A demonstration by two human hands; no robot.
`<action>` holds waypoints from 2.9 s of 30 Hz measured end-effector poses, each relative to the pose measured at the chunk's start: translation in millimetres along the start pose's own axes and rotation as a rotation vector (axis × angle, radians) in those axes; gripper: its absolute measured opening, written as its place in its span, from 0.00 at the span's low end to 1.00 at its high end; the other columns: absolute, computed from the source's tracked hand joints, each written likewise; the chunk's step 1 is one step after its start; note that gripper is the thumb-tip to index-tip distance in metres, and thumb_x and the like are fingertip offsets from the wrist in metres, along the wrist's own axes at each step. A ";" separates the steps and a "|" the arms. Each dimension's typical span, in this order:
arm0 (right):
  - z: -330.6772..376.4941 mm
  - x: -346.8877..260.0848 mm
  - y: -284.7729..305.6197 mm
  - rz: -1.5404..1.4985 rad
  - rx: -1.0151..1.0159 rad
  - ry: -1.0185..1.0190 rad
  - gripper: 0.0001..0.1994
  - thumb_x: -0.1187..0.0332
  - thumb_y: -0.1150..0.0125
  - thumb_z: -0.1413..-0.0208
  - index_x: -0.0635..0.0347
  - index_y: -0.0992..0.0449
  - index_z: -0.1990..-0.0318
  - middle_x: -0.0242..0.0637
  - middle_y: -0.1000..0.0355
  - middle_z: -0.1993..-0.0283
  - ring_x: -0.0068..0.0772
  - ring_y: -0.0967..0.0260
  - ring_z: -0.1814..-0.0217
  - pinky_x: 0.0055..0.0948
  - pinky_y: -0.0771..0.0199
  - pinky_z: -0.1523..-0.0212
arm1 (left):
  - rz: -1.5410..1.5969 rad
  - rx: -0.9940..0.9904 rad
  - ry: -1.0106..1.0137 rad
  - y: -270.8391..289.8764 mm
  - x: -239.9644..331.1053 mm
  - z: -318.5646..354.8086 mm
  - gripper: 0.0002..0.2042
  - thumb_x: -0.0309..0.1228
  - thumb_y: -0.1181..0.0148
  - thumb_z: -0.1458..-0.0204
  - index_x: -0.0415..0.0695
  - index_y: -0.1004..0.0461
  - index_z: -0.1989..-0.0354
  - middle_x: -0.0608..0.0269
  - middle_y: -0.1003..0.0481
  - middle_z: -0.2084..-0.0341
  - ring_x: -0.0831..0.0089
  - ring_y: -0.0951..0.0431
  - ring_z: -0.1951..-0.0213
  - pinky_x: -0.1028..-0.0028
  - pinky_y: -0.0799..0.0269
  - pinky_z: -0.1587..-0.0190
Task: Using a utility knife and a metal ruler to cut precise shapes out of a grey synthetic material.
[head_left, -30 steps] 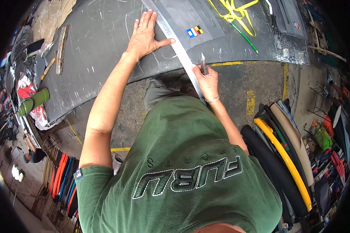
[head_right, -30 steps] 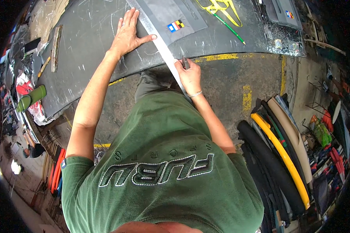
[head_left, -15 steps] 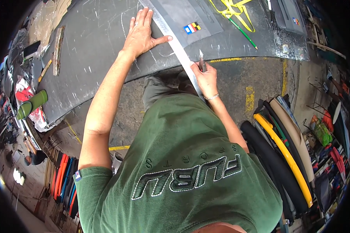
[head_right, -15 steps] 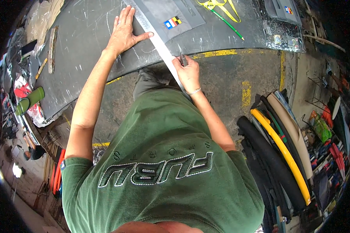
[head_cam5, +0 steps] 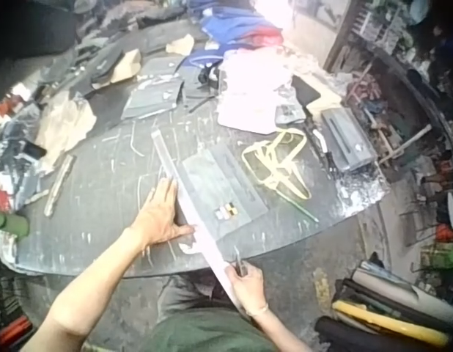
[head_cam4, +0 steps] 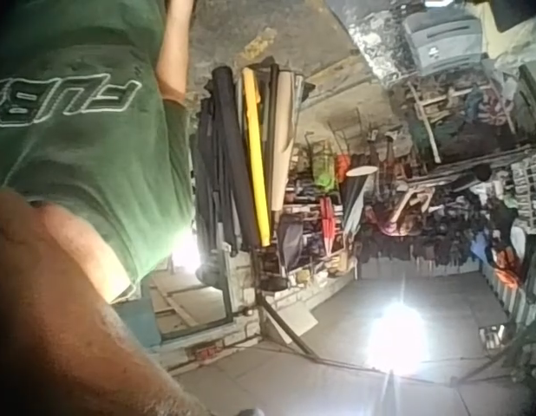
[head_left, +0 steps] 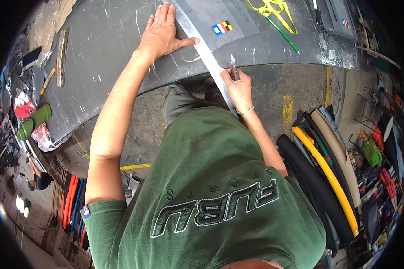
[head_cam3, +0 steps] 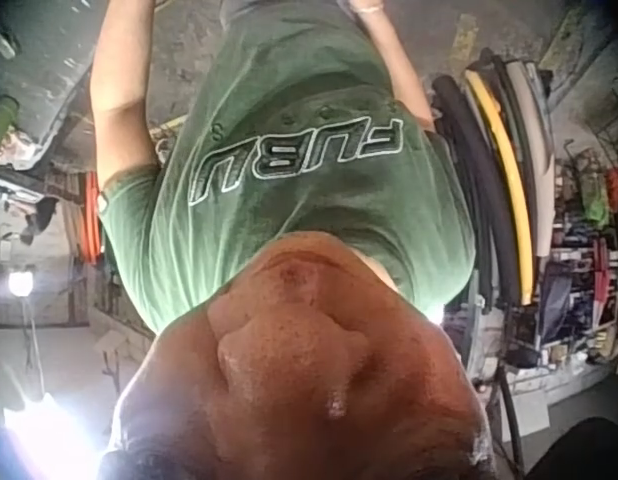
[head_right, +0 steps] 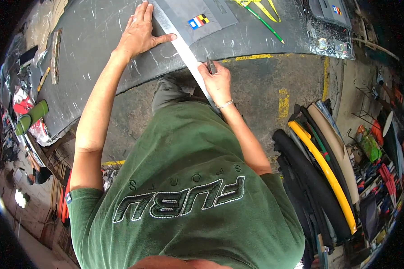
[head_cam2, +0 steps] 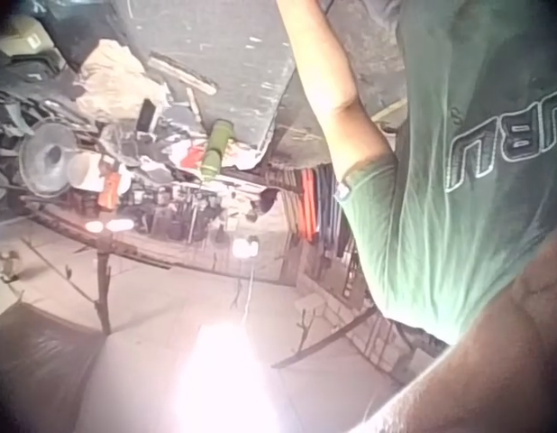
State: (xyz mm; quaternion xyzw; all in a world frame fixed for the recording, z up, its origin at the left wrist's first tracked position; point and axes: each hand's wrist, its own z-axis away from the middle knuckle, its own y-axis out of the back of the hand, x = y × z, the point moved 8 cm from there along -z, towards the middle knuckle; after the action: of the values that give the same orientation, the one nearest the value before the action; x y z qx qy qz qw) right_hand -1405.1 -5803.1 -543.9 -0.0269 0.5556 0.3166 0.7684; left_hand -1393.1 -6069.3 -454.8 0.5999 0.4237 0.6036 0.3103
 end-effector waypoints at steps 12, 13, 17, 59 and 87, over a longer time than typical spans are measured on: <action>-2.8 -113.9 27.1 0.488 -0.233 0.451 0.29 0.76 0.41 0.38 0.64 0.42 0.31 0.53 0.26 0.45 0.44 0.22 0.54 0.41 0.23 0.48 | -0.060 0.141 -0.070 -0.9 -12.1 7.1 0.59 0.64 0.34 0.53 0.23 0.51 0.28 0.29 0.51 0.27 0.42 0.52 0.24 0.54 0.53 0.24; -7.3 -121.8 21.9 0.466 -0.252 0.473 0.31 0.78 0.44 0.37 0.62 0.44 0.27 0.53 0.26 0.43 0.45 0.22 0.51 0.41 0.23 0.47 | -0.234 -0.180 0.144 -3.6 4.6 -17.0 0.59 0.64 0.34 0.53 0.23 0.50 0.28 0.29 0.51 0.27 0.42 0.52 0.24 0.54 0.53 0.24; -37.5 -162.6 -27.0 0.411 -0.160 0.705 0.30 0.74 0.47 0.34 0.54 0.43 0.25 0.53 0.26 0.40 0.54 0.23 0.45 0.44 0.24 0.44 | -0.172 0.052 -0.012 -6.7 -4.1 2.3 0.58 0.63 0.34 0.53 0.23 0.50 0.29 0.28 0.51 0.27 0.42 0.51 0.24 0.55 0.53 0.24; -89.4 -168.6 -81.8 0.514 -0.179 0.706 0.27 0.73 0.46 0.39 0.50 0.34 0.31 0.51 0.24 0.44 0.56 0.24 0.47 0.46 0.23 0.45 | -0.368 -0.461 0.342 1.9 2.1 -12.9 0.52 0.54 0.33 0.51 0.22 0.47 0.30 0.27 0.48 0.29 0.41 0.50 0.25 0.56 0.52 0.24; -93.4 -179.1 -86.2 0.641 -0.308 0.574 0.27 0.76 0.48 0.40 0.59 0.36 0.31 0.65 0.26 0.52 0.69 0.27 0.51 0.56 0.25 0.50 | -0.393 -0.062 0.185 -5.1 -3.0 -11.7 0.53 0.57 0.31 0.52 0.24 0.45 0.31 0.36 0.38 0.35 0.49 0.37 0.31 0.58 0.38 0.30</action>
State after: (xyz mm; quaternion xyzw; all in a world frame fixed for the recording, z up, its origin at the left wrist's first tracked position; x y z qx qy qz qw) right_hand -1471.4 -5990.4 -450.3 -0.0543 0.6727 0.5970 0.4337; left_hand -1405.1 -6071.2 -459.7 0.4381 0.5404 0.5966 0.4001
